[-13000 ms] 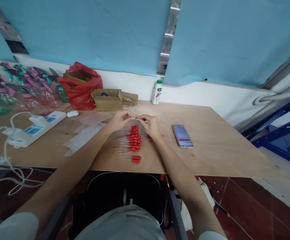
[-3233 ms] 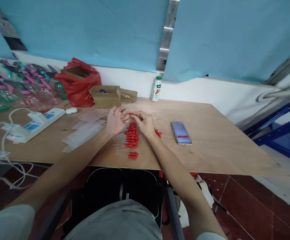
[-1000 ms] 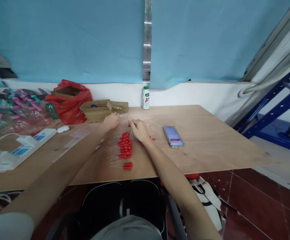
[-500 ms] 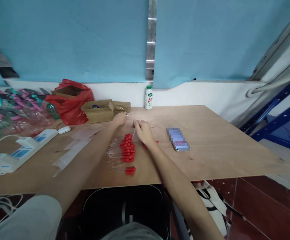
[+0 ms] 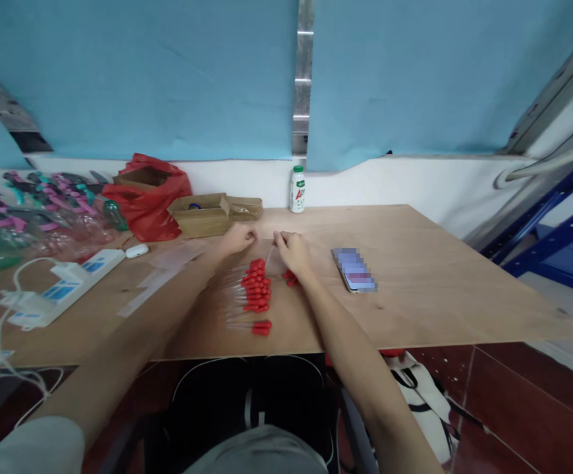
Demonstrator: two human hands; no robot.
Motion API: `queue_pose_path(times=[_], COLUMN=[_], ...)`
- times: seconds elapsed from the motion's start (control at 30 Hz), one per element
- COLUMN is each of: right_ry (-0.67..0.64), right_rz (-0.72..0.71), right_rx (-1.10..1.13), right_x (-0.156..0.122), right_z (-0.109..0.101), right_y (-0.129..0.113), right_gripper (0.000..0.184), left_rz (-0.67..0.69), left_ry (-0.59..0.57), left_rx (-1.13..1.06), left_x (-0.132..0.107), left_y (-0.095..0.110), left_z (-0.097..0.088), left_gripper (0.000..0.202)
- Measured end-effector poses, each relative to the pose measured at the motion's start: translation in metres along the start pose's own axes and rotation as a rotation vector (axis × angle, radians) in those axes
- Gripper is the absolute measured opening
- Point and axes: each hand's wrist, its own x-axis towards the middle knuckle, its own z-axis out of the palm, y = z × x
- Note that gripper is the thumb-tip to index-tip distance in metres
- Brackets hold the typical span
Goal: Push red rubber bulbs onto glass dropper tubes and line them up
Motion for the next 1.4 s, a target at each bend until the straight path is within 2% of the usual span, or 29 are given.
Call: queue_pose_path(times=[0.23,0.4,0.6,0.73,0.8,0.9,1.03,1.17,1.23,1.4], right_ry=[-0.01,-0.094,-0.092,-0.086,-0.087,-0.105,-0.134,-0.171,-0.167,-0.159], right_rz=[0.012,-0.035,-0.042,-0.046,-0.049,-0.077,-0.128,-0.16,-0.163,-0.143], right_rx=[-0.013,-0.109,-0.166,-0.173,-0.186,-0.215,-0.281,-0.329,-0.334,-0.362], right_x=[0.001,-0.003,-0.005,-0.005,-0.006,-0.006,-0.005,-0.004,-0.005,-0.004], right_z=[-0.001,-0.001,-0.003,-0.004,-0.004,-0.004,0.001,0.005,0.005,-0.001], right_y=[0.005,-0.002,-0.011,-0.011,-0.011,-0.01,-0.007,-0.004,-0.003,-0.005], right_gripper=[0.047,0.036,0.034,0.034,0.034,0.031,0.03,0.031,0.03,0.03], left_rz=[0.059,0.066,0.021,0.051,0.032,-0.051,-0.116,0.095,0.154,0.181], left_ry=[-0.006,-0.043,-0.088,0.106,0.19,0.244,0.182,0.013,-0.038,-0.039], left_rx=[-0.097,-0.163,-0.177,-0.194,-0.156,-0.097,-0.057,-0.068,-0.005,0.061], left_x=[-0.021,-0.037,-0.055,-0.06,-0.062,-0.068,-0.071,-0.06,-0.052,-0.048], left_y=[0.006,0.004,0.011,0.012,0.004,-0.012,-0.018,0.002,0.012,0.02], left_z=[-0.002,-0.014,-0.026,-0.038,-0.046,-0.054,-0.041,-0.014,-0.007,-0.009], left_gripper=[0.033,0.039,0.037,0.039,0.042,0.045,0.055,0.043,0.036,0.022])
